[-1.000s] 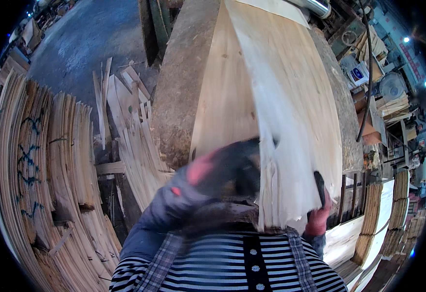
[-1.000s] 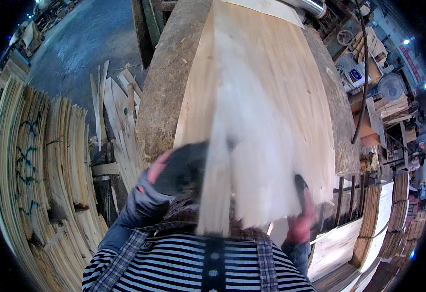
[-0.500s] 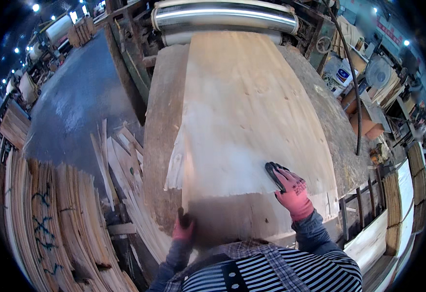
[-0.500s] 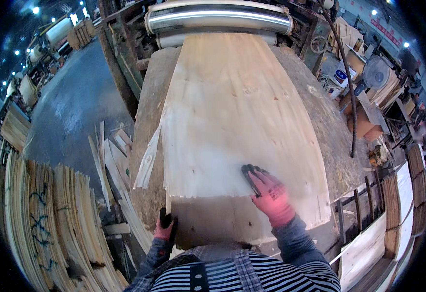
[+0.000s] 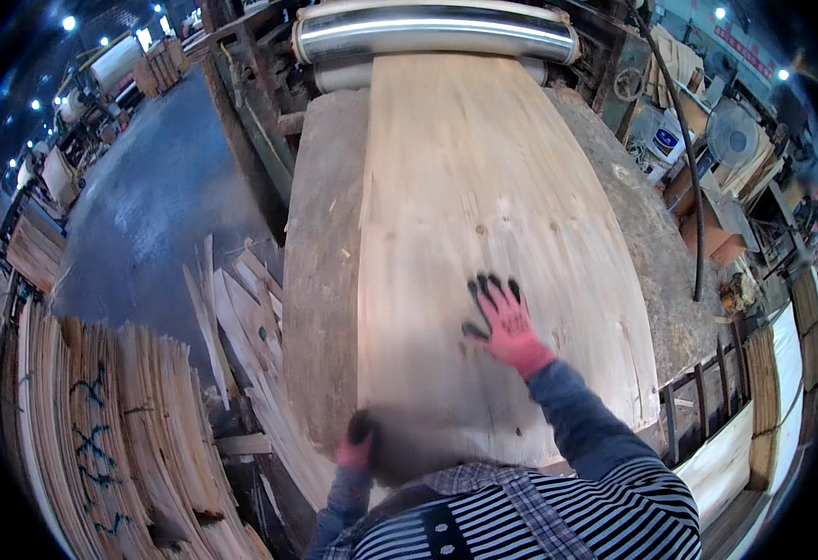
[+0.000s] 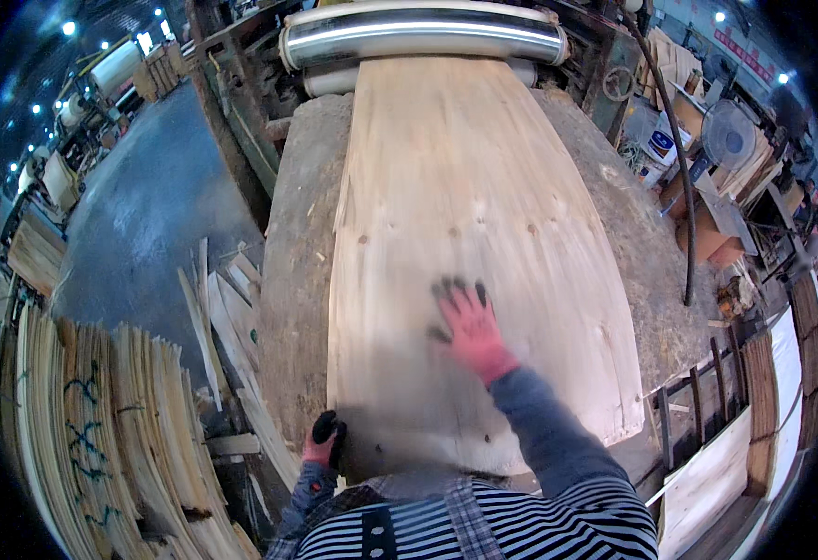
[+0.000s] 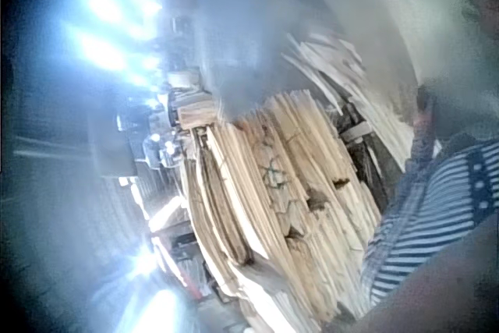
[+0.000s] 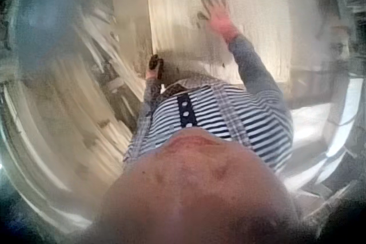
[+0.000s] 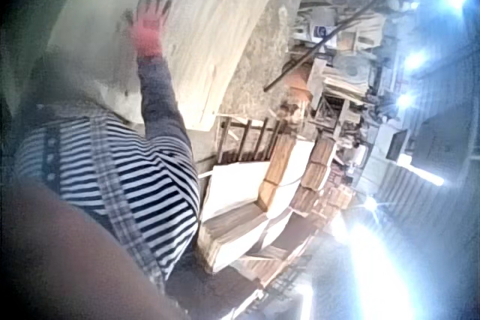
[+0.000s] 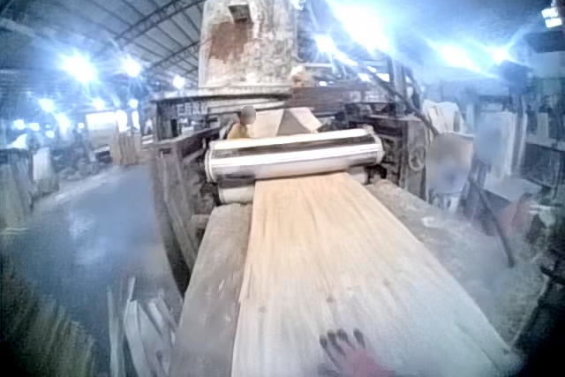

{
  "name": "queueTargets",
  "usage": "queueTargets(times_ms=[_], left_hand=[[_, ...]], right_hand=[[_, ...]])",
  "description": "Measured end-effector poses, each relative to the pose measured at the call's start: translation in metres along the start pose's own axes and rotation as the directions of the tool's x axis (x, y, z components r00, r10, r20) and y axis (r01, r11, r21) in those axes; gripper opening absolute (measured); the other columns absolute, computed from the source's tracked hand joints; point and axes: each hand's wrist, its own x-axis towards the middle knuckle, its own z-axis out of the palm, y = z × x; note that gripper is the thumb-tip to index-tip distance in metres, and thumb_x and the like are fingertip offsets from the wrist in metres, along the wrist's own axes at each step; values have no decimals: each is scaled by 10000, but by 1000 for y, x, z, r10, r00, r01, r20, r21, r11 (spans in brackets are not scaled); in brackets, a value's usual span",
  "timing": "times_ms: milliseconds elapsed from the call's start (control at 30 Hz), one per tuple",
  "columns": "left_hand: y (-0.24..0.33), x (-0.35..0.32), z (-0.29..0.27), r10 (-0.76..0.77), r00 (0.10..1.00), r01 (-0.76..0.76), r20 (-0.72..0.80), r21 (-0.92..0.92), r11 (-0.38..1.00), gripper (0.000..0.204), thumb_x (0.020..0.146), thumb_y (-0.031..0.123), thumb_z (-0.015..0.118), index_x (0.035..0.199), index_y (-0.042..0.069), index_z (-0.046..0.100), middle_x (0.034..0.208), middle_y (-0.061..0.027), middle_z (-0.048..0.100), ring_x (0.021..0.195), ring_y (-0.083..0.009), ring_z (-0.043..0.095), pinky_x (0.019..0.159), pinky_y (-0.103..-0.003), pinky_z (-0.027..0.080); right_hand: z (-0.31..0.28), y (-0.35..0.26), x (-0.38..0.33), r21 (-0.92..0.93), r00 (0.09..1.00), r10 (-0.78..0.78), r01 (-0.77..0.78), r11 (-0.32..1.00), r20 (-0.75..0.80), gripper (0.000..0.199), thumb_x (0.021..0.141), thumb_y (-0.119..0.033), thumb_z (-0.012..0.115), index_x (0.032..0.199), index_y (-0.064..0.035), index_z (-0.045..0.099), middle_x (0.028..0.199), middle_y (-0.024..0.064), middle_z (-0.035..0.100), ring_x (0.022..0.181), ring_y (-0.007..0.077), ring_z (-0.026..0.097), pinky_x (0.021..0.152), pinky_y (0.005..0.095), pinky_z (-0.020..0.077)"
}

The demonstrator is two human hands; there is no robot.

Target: The person feeds large wooden panels into a roller machine, uses a long metal bar to guide the panels through the rollers, and then stacks the processed panels. The person handles the panels by hand and uses the bar to assist with the machine operation.

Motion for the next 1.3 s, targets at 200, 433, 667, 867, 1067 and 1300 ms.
queueTargets(times_ms=[200,433,667,867,1067,1300], left_hand=[[121,-14,-22,45,954,122,296,-519,846,407,779,78,598,1161,18,474,1019,-78,574,885,-120,540,755,-239,443],[253,-81,-16,417,808,-46,416,-661,749,399,807,202,584,1122,-25,491,884,-78,605,739,-97,531,668,-233,443],[148,-61,-25,423,823,-187,380,-521,833,509,873,320,422,1255,-5,332,1094,-184,512,933,-297,546,817,-365,431],[91,-49,32,45,890,-117,453,132,984,728,771,309,591,1325,53,195,1207,-220,421,1108,-352,426,936,-381,353],[118,-37,47,92,944,-110,317,37,993,742,735,296,628,1314,52,233,1207,-221,412,1108,-340,419,917,-382,367],[114,-39,39,290,949,-316,127,314,895,754,728,344,621,1314,48,248,1225,-247,381,1121,-372,389,941,-387,343]], right_hand=[[8,-41,-203,64,911,-10,-18,998,413,971,535,-523,687,1277,-26,305,1323,194,264,1235,360,225,1018,508,138],[-30,-70,-265,552,932,350,-243,797,-94,757,700,-347,624,1278,9,289,1312,212,320,1205,334,323,993,425,258],[-144,-106,-266,158,935,236,-200,967,-263,651,817,-515,387,1090,66,497,1062,220,540,989,366,516,866,424,396],[-136,-78,-177,143,979,135,-114,983,-152,522,690,-387,599,1016,18,548,975,192,568,895,349,548,795,409,434],[-94,-33,-75,26,983,33,-28,999,-181,452,670,-306,639,1034,-48,563,990,114,583,905,279,553,781,369,435],[-19,32,46,71,967,183,-172,982,-180,466,757,-354,555,1134,-87,495,1040,97,565,946,273,537,844,381,405]])
